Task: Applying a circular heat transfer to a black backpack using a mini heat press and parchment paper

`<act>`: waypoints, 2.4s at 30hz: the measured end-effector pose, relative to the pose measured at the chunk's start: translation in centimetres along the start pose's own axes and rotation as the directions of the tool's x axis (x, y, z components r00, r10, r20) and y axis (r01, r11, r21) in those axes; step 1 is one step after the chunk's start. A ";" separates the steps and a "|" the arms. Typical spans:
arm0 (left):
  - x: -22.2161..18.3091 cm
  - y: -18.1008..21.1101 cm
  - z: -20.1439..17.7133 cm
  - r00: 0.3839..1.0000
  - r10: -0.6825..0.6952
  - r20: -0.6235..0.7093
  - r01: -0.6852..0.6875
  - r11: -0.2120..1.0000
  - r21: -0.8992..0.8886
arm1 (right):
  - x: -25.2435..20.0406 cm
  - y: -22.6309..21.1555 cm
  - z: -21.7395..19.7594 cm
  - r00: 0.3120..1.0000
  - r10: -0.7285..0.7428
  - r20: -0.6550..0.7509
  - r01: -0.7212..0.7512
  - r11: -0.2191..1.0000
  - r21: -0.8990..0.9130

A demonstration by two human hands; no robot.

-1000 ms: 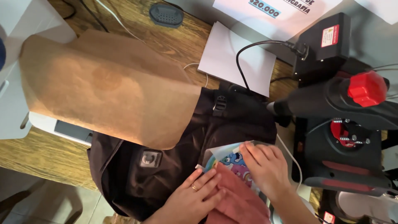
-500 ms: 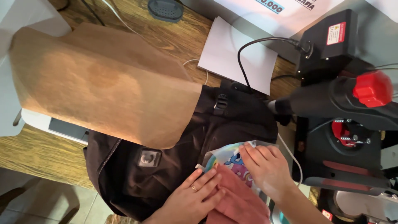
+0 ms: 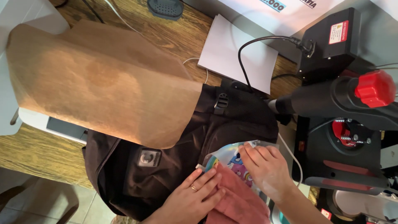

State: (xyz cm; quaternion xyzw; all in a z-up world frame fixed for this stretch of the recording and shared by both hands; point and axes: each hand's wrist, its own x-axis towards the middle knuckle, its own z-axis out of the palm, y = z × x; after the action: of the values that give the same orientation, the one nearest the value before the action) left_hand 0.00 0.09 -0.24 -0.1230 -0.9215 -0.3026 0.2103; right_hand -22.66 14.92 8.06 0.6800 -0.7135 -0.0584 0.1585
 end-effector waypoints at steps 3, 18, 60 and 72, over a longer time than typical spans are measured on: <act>0.1 0.0 -0.3 1.000 -0.002 0.022 0.003 0.999 -0.044 | 0.1 0.0 -0.1 1.000 -0.002 0.002 0.002 1.000 0.015; 5.9 -3.0 -4.1 0.911 -0.338 -0.234 0.338 0.940 -0.043 | 0.9 -5.2 -0.7 0.882 0.465 0.075 -0.448 0.778 0.440; 7.2 -5.1 -2.4 0.898 -0.419 -0.138 0.394 0.902 -0.174 | -1.5 -4.3 3.1 0.669 0.733 0.121 -0.734 0.627 0.260; 7.5 -4.5 -4.9 0.907 -0.331 -0.260 0.259 0.926 -0.274 | 0.6 -4.2 -0.3 0.654 0.733 0.187 -0.756 0.642 0.127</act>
State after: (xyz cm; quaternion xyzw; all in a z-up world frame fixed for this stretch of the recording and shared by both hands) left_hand -6.60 -5.69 4.56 0.0425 -0.8446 -0.4521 0.2837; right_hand -18.59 14.03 7.14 0.3330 -0.9401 0.0414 0.0592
